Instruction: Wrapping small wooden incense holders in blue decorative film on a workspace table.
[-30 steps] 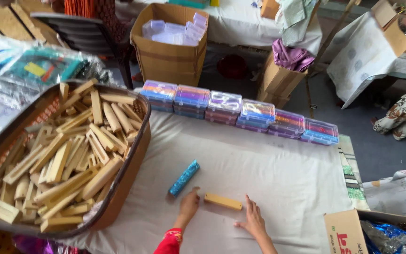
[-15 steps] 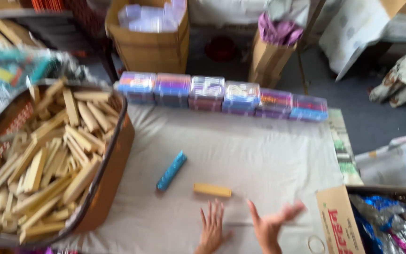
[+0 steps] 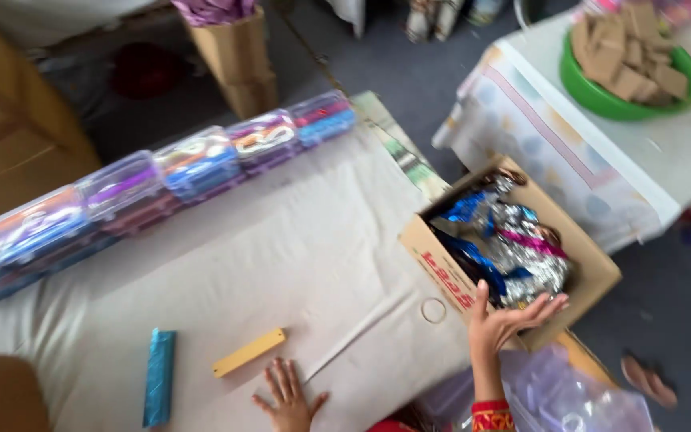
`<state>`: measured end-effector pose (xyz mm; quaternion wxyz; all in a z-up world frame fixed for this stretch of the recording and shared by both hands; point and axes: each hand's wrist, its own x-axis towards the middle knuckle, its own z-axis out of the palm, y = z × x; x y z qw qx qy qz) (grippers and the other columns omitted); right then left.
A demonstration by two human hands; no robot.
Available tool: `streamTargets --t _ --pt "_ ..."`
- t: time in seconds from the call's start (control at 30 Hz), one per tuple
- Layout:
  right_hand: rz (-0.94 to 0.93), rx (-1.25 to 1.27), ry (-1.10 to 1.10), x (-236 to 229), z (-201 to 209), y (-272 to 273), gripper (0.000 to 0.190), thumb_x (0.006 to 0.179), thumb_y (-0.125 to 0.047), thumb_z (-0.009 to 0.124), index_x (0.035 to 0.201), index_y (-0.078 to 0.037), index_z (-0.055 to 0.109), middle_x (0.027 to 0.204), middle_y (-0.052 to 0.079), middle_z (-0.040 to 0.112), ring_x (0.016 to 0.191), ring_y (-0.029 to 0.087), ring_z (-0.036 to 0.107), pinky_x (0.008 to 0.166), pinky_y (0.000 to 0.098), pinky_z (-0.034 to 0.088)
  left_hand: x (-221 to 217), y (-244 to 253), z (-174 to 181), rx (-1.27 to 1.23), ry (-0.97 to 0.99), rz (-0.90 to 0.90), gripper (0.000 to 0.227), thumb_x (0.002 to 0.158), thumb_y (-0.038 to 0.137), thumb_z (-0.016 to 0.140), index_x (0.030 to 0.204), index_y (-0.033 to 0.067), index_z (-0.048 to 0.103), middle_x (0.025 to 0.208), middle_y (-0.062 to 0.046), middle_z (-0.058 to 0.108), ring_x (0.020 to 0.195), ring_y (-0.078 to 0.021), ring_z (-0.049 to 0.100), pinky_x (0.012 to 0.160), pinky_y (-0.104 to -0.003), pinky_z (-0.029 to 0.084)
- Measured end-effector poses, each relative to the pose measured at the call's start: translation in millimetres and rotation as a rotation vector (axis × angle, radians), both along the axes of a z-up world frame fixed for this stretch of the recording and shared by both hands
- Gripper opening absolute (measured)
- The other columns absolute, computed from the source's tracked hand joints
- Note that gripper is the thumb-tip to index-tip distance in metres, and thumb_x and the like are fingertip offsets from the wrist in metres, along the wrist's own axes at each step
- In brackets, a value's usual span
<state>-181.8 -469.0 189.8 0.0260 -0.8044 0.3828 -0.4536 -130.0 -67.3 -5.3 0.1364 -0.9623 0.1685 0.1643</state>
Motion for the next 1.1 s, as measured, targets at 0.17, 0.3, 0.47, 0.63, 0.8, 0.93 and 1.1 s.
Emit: streamTargets --t 0.17,0.3,0.47,0.63,0.8,0.93,1.1 --pt "-0.09 -0.047 0.016 -24.8 -1.1 -16.1 0.102 0.104 -0.041 0.074 0.168 -0.009 0.001 0.175 0.02 -0.003 0.163 0.045 0.002 0.131 0.0674 0.011 -1.0 9.8 2.5 -0.258 -0.227 -0.064 0.125 0.068 0.091 0.035 0.16 0.0086 0.016 0.169 -0.016 0.009 0.156 -0.0421 0.008 0.104 -0.089 0.02" --pt "-0.09 -0.025 0.01 -28.3 1.6 -28.0 0.097 0.11 -0.041 0.072 0.169 -0.01 0.002 0.17 0.022 0.0 0.162 0.044 0.005 0.134 0.0654 0.016 2.8 7.8 3.7 -0.368 -0.271 -0.069 0.126 0.065 0.089 0.033 0.161 0.0084 0.013 0.169 -0.017 0.005 0.153 -0.0434 0.005 0.098 -0.09 0.024" --pt "0.071 0.149 0.06 17.7 29.5 -48.1 0.046 0.109 -0.033 0.066 0.145 -0.01 0.049 0.15 0.015 0.048 0.144 0.032 0.046 0.125 0.0531 0.034 6.3 9.9 5.6 -0.394 -0.226 -0.08 0.127 0.066 0.088 0.035 0.159 0.0062 0.01 0.17 -0.019 -0.001 0.151 -0.0456 -0.001 0.095 -0.092 0.019" --pt "0.235 0.245 0.132 41.8 48.2 -57.0 0.027 0.102 -0.016 0.065 0.126 -0.009 0.073 0.126 0.009 0.072 0.118 0.027 0.062 0.107 0.0433 0.046 4.3 12.2 7.2 -0.461 -0.229 -0.066 0.127 0.068 0.087 0.037 0.159 0.005 0.007 0.169 -0.019 -0.004 0.15 -0.0454 -0.005 0.093 -0.093 0.013" --pt "0.109 0.272 0.256 11.6 39.3 -83.0 0.025 0.103 -0.014 0.067 0.126 -0.016 0.076 0.122 0.011 0.073 0.12 0.032 0.062 0.107 0.0442 0.047 3.0 11.4 2.9 -0.53 -0.201 -0.048 0.125 0.07 0.085 0.04 0.16 0.0064 0.003 0.167 -0.017 -0.007 0.151 -0.0437 -0.011 0.095 -0.092 0.007" --pt "0.066 0.391 0.33 -13.0 37.9 -87.3 0.025 0.103 -0.019 0.068 0.125 -0.016 0.077 0.12 0.011 0.073 0.118 0.033 0.063 0.106 0.0447 0.047 4.0 12.4 1.2 -0.52 -0.182 -0.046 0.126 0.07 0.085 0.04 0.16 0.0059 0.001 0.169 -0.017 -0.01 0.15 -0.0432 -0.014 0.094 -0.092 0.004" --pt "0.218 0.403 0.549 -12.0 47.0 -69.3 0.048 0.082 -0.035 0.085 0.121 -0.009 0.075 0.117 0.014 0.073 0.111 0.035 0.063 0.099 0.0447 0.047 12.4 7.1 27.0 -0.267 0.099 -0.026 0.126 0.079 0.088 0.035 0.16 0.0024 -0.007 0.169 -0.021 -0.019 0.152 -0.0484 -0.022 0.098 -0.089 0.001"
